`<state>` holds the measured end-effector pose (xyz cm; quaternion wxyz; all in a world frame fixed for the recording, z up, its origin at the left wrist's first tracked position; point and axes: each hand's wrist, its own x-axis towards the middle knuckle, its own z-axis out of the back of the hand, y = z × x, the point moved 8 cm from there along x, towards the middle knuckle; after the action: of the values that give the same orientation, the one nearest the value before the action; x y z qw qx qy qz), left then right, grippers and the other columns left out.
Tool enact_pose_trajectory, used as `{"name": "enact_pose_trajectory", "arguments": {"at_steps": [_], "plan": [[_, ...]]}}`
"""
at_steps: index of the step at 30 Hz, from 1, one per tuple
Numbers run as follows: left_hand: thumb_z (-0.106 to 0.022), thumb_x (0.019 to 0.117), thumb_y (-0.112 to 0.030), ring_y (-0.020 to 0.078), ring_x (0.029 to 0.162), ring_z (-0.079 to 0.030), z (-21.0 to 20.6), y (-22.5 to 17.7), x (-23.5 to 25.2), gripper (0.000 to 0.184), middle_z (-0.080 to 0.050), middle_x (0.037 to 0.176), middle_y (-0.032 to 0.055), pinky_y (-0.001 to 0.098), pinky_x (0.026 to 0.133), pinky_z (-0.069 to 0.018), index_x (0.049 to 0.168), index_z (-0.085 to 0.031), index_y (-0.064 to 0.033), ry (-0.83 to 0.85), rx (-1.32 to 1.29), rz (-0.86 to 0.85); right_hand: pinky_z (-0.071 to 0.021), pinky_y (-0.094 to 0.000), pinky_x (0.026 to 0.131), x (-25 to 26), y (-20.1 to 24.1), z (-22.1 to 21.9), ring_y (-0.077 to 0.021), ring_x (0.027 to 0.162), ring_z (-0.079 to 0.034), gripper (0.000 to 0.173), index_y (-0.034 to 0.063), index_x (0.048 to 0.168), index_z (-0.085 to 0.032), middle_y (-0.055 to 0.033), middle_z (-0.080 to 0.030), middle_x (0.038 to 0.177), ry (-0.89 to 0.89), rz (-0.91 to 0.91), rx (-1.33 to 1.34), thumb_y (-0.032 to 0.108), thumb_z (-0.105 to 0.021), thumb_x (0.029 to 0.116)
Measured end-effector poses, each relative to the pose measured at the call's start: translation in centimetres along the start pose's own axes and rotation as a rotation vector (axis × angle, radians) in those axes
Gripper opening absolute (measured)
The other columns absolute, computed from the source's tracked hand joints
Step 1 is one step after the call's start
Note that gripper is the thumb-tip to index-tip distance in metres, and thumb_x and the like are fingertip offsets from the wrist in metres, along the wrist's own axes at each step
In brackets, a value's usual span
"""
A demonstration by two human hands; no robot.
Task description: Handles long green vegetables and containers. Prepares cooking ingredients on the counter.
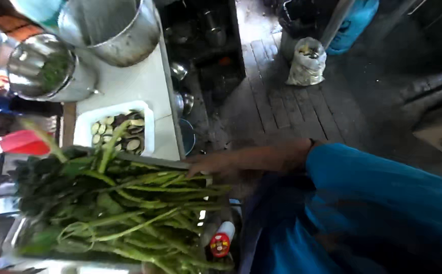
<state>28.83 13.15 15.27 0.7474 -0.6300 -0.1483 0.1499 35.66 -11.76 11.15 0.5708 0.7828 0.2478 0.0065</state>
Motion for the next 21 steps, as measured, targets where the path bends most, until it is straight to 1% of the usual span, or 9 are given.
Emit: {"name": "enact_pose_trajectory", "arguments": {"at_steps": [3,5,7,11,14,16,18,19,21], "plan": [[-0.039,0.1041,-0.001,-0.0085,0.072,-0.063,-7.8,0.2,0.0,0.017,-0.063,0.079,-0.0159,0.0138,0.067,-0.0559,0.11,-0.055,-0.0051,0.179,-0.035,-0.042,-0.0538,-0.0342,0.086,-3.7,0.0,7.0,-0.015,0.101,-0.063,0.052,0.0171,0.158,-0.038,-0.0149,-0.062,0.129,-0.207,0.031,0.052,0.022,-0.052,0.1084],[-0.04,0.103,0.001,-0.0079,0.07,-0.063,-14.2,-0.3,-1.3,0.019,-0.064,0.077,-0.0163,0.0142,0.065,-0.0563,0.105,-0.056,-0.0074,0.267,-0.065,-0.037,-0.0548,-0.0322,0.08,-7.1,-0.1,12.1,-0.0135,0.093,-0.063,0.051,0.0181,0.156,-0.041,-0.013,-0.065,0.121,-0.349,0.025,0.066,0.025,-0.055,0.1072],[-0.04,0.1022,0.004,-0.0069,0.069,-0.064,-20.8,-0.4,-2.8,0.02,-0.065,0.076,-0.0149,0.015,0.065,-0.0573,0.102,-0.057,-0.0066,0.355,-0.105,-0.032,-0.0543,-0.0297,0.077,-10.6,-0.8,17.4,-0.011,0.088,-0.063,0.047,0.0167,0.153,-0.045,-0.01,-0.065,0.116,-0.481,0.032,0.115,0.02,-0.056,0.1064],[-0.045,0.1018,0.005,-0.001,0.067,-0.067,-34.6,0.7,-7.1,0.018,-0.067,0.074,-0.0097,0.0191,0.064,-0.0595,0.096,-0.059,-0.0054,0.531,-0.18,0.022,-0.0555,-0.0289,0.08,-18.0,-2.3,28.6,-0.0088,0.089,-0.064,0.038,0.0099,0.143,-0.053,-0.0067,-0.067,0.111,-0.703,0.109,0.166,0.007,-0.052,0.1052],[-0.046,0.1071,-0.005,-0.0002,0.064,-0.066,-44.8,1.4,-11.1,0.018,-0.067,0.071,-0.0083,0.0202,0.062,-0.059,0.094,-0.059,-0.006,0.674,-0.127,0.086,-0.056,-0.0303,0.083,-24.0,-3.2,36.6,-0.0097,0.092,-0.065,0.038,0.0087,0.142,-0.055,-0.0073,-0.068,0.113,-0.855,0.098,0.184,0.004,-0.051,0.1045],[-0.04,0.1118,-0.018,-0.0009,0.067,-0.064,-50.9,2.0,-13.3,0.028,-0.065,0.075,-0.0054,0.02,0.066,-0.0577,0.102,-0.06,-0.0018,0.792,0.025,0.121,-0.0566,-0.031,0.083,-27.4,-4.3,41.3,-0.0106,0.092,-0.066,0.041,0.0088,0.145,-0.052,-0.0074,-0.068,0.113,-0.948,0.101,0.268,0.002,-0.049,0.1046],[-0.025,0.1142,-0.032,0.004,0.083,-0.065,-57.0,3.8,-14.7,0.049,-0.066,0.092,0.0025,0.0256,0.079,-0.0569,0.12,-0.059,0.0026,0.962,0.12,0.186,-0.0573,-0.0319,0.079,-30.7,-5.0,45.8,-0.0123,0.089,-0.066,0.044,0.009,0.147,-0.05,-0.0083,-0.068,0.111,-1.053,0.104,0.37,0.0,-0.046,0.104],[-0.02,0.1139,-0.035,0.0064,0.085,-0.064,-59.9,5.1,-15.0,0.052,-0.065,0.094,0.0042,0.0273,0.08,-0.056,0.12,-0.057,0.0017,1.035,0.172,0.198,-0.0573,-0.0329,0.078,-32.2,-5.6,47.9,-0.0134,0.088,-0.066,0.046,0.0101,0.148,-0.048,-0.0092,-0.068,0.11,-1.103,0.089,0.408,0.0,-0.044,0.1041],[-0.027,0.1141,-0.034,0.0177,0.097,-0.067,-65.0,8.4,-15.2,0.049,-0.066,0.113,0.0157,0.0344,0.085,-0.0568,0.134,-0.051,0.0041,1.15,0.331,0.293,-0.058,-0.0347,0.076,-34.8,-7.2,52.0,-0.0156,0.087,-0.067,0.049,0.0114,0.151,-0.045,-0.0111,-0.068,0.111,-1.191,0.063,0.439,0.0,-0.043,0.1037]]}}
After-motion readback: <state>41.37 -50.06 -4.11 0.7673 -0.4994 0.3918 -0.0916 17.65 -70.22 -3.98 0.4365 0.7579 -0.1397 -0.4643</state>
